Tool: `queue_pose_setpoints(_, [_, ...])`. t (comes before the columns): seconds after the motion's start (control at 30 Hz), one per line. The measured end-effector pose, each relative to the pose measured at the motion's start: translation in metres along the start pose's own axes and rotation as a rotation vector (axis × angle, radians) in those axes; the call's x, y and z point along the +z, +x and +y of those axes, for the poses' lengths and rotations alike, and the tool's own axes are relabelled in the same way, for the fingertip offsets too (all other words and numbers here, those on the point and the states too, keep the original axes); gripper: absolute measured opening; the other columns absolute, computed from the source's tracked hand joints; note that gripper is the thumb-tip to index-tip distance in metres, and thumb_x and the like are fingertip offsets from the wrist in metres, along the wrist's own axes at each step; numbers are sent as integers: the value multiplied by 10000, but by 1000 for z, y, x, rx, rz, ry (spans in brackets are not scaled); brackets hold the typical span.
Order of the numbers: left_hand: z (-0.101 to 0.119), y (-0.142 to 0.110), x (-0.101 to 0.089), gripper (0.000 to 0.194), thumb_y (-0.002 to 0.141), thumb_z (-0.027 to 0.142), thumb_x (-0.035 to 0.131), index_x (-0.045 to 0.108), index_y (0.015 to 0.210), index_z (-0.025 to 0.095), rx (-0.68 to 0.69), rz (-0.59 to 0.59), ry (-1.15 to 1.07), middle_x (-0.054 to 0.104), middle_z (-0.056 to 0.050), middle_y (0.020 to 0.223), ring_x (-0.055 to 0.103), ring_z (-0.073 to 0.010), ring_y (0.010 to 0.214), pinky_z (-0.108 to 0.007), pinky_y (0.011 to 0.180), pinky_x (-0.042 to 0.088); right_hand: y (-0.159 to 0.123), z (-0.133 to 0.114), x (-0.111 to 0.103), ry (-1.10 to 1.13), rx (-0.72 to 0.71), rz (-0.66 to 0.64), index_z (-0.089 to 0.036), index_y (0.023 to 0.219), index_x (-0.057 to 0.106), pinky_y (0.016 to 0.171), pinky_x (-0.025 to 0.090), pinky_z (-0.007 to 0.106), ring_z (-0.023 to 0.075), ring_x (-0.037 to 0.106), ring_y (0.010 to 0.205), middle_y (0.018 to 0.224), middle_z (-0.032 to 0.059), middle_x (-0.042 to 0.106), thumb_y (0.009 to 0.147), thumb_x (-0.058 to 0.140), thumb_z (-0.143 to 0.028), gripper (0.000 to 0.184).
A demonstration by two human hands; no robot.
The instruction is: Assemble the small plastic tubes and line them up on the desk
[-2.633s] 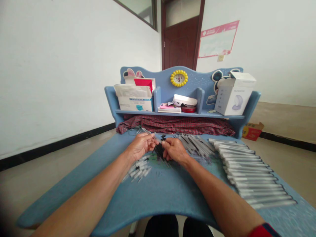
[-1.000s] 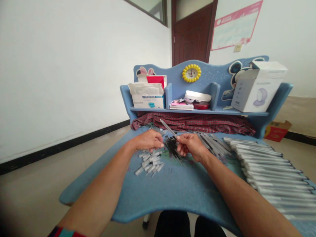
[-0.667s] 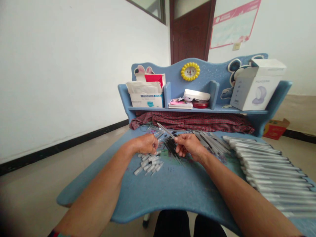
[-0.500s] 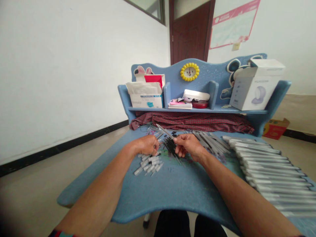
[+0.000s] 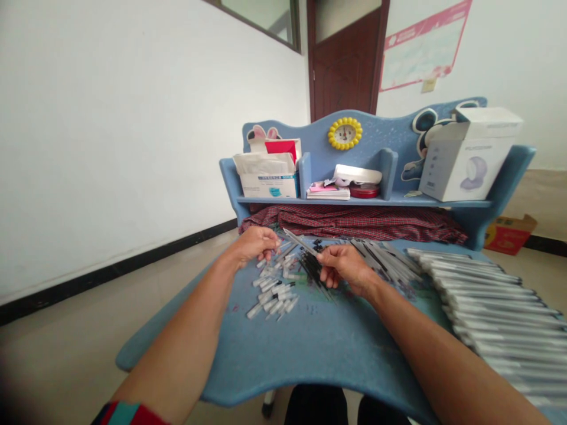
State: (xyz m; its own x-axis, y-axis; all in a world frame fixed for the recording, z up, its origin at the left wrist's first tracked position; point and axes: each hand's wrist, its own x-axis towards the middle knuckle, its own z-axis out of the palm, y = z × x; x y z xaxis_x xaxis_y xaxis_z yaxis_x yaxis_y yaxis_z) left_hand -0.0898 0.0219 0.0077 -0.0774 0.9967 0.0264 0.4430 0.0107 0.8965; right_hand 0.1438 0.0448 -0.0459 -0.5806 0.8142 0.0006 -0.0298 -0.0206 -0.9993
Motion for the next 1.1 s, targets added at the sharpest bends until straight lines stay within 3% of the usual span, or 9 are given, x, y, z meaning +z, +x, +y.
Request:
queue_pose_setpoints(0.13, [2, 4, 2, 173, 645, 71, 606, 582, 811, 114, -59, 247, -261, 636, -39, 555, 464, -66, 316, -162, 320, 231, -2, 2, 5, -21, -21, -52, -161, 638, 497, 331, 344, 175, 74, 493, 333, 488, -9, 615, 713, 629, -425, 304])
queue_pose_setpoints(0.27, [4, 5, 7, 182, 649, 81, 590, 567, 826, 114, -68, 328, -400, 633, -32, 555, 445, -61, 300, -160, 303, 207, -2, 2, 12, -72, -21, -68, -160, 616, 488, 328, 339, 172, 71, 489, 326, 468, -14, 602, 705, 621, -447, 329])
queue_pose_setpoints(0.4, [5, 3, 11, 99, 638, 86, 594, 551, 721, 120, -47, 328, -444, 627, -31, 556, 445, -53, 305, -152, 301, 206, -2, 2, 17, -116, -10, -19, -163, 603, 476, 317, 323, 166, 65, 476, 315, 450, -20, 588, 704, 609, -459, 340])
queue_pose_setpoints(0.73, [5, 4, 14, 69, 673, 105, 592, 528, 692, 121, -67, 346, -390, 623, -30, 559, 460, -62, 308, -159, 300, 233, -1, 3, 16, -129, -1, 21, -163, 609, 477, 310, 311, 163, 61, 469, 307, 449, -17, 586, 718, 590, -445, 322])
queue_pose_setpoints(0.93, [4, 3, 14, 70, 688, 123, 589, 520, 699, 128, -64, 226, -293, 634, -36, 574, 475, -69, 312, -160, 298, 238, -1, 3, 17, -142, -15, 30, -163, 609, 472, 311, 309, 162, 61, 465, 309, 450, -22, 582, 732, 581, -416, 301])
queue_pose_setpoints(1.1, [2, 3, 11, 142, 759, 252, 559, 495, 691, 145, -26, 130, -341, 602, -21, 518, 423, -55, 283, -157, 291, 215, -1, 3, 19, -164, -56, 64, -170, 640, 472, 328, 323, 170, 66, 469, 320, 461, -25, 587, 748, 559, -411, 278])
